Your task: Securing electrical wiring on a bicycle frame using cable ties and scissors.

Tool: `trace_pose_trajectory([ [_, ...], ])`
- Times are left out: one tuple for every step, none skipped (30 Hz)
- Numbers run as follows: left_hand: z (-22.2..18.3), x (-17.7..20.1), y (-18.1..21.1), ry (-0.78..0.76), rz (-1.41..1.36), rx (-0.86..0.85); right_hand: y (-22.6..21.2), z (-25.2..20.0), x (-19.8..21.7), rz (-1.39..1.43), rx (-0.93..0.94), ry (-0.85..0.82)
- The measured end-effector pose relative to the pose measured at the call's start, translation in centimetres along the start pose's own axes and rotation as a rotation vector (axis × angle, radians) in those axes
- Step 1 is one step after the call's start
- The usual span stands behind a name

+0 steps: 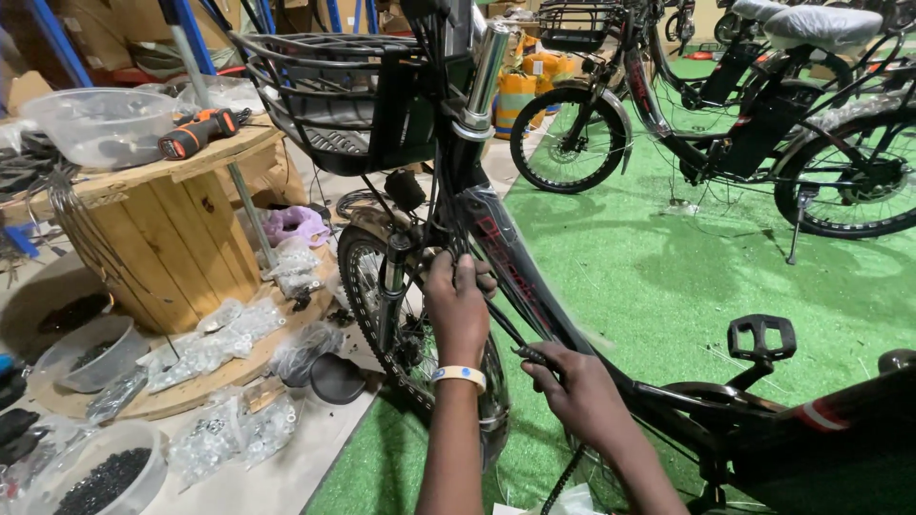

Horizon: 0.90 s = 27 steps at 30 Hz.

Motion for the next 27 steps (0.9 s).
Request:
trace_pose_trajectory([
  [0.1,0.1,0.1,-0.006,-0.094,-0.047,0.1,0.0,0.0,-0.030,0.017,0.023],
  [0.2,0.0,0.0,-0.007,-0.095,-0.045,0.0,0.0,0.3,-0.031,0.015,0.023],
  [0.2,-0.1,-0.4,0.005,-0.168,-0.014,-0.1,0.0,0.6,-0.044,0.011,0.040],
  [0.2,-0.1,-0.7,0.018,-0.239,0.018,-0.2,-0.1,0.8,-0.054,0.007,0.055],
  [0.5,-0.6,-1.4,0.018,-0.237,0.018,-0.3,-0.1,0.9,-0.053,0.005,0.054],
  [0.8,-0.8,-1.9,0.052,-0.190,-0.022,-0.1,-0.1,1.0,-0.073,-0.042,0.052],
  [1.1,-1.0,-2.3,0.087,-0.144,-0.062,0.1,-0.1,1.2,-0.094,-0.090,0.049],
  [0.8,-1.0,-1.8,0.084,-0.143,-0.064,0.2,-0.1,1.1,-0.092,-0.091,0.052],
  [0.4,-0.9,-1.4,0.104,-0.010,-0.045,0.1,-0.1,1.0,-0.088,-0.071,0.050],
  [0.1,-0.7,-1.0,0.125,0.123,-0.024,0.0,-0.1,0.9,-0.083,-0.051,0.047],
  [0.3,-0.7,-1.4,0.124,0.124,-0.026,-0.2,-0.2,0.8,-0.082,-0.051,0.048],
  [0.5,-0.7,-1.6,0.135,0.125,-0.068,-0.7,-0.4,0.9,-0.063,-0.002,0.064],
  [0.6,-0.6,-1.8,0.146,0.126,-0.111,-1.1,-0.6,0.9,-0.043,0.047,0.079],
  [0.5,-0.5,-1.8,0.144,0.126,-0.111,-1.1,-0.7,1.0,-0.044,0.046,0.080],
  [0.4,-0.4,-1.7,0.156,0.158,-0.127,-1.2,-0.9,1.2,-0.044,0.061,0.116],
  [0.4,-0.2,-1.6,0.170,0.189,-0.144,-1.4,-0.9,1.5,-0.044,0.079,0.153],
  [0.4,-0.2,-1.7,0.170,0.187,-0.146,-0.9,-0.7,1.5,-0.045,0.081,0.155],
  [0.3,0.0,-1.6,0.196,0.201,-0.186,-1.0,-0.6,1.9,-0.040,0.164,0.216],
  [0.3,0.1,-1.6,0.222,0.215,-0.226,-1.0,-0.6,2.2,-0.035,0.249,0.277],
  [0.0,0.3,-1.2,0.221,0.215,-0.225,-2.2,-1.0,2.7,-0.036,0.248,0.278],
  [-0.1,0.3,-1.3,0.176,0.224,-0.143,-2.5,-1.3,3.1,0.018,0.100,0.262],
  [-0.1,0.2,-1.4,0.131,0.231,-0.063,-2.9,-1.5,3.6,0.072,-0.047,0.248],
  [0.2,0.2,-1.4,0.129,0.229,-0.065,-3.0,-1.5,3.9,0.071,-0.046,0.251],
  [0.4,0.2,-1.8,0.110,0.151,-0.017,-2.7,-1.6,3.9,0.137,-0.120,0.227],
  [0.6,0.2,-2.3,0.091,0.073,0.030,-2.4,-1.7,4.0,0.203,-0.194,0.205],
  [0.9,0.2,-2.8,0.088,0.074,0.032,-2.3,-1.6,4.0,0.203,-0.197,0.206],
  [1.2,0.1,-3.4,0.081,-0.132,0.041,-2.3,-1.4,3.9,0.283,-0.179,0.204],
])
Point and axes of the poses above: each hand's wrist, its own z-axis towards the middle knuckle, its own x-axis out of the back of the hand, y = z × x, the point moved 6 cm from there along z, towards the middle knuckle, and after that the axes turned 10 degrees about z, right-handed, at the moved point
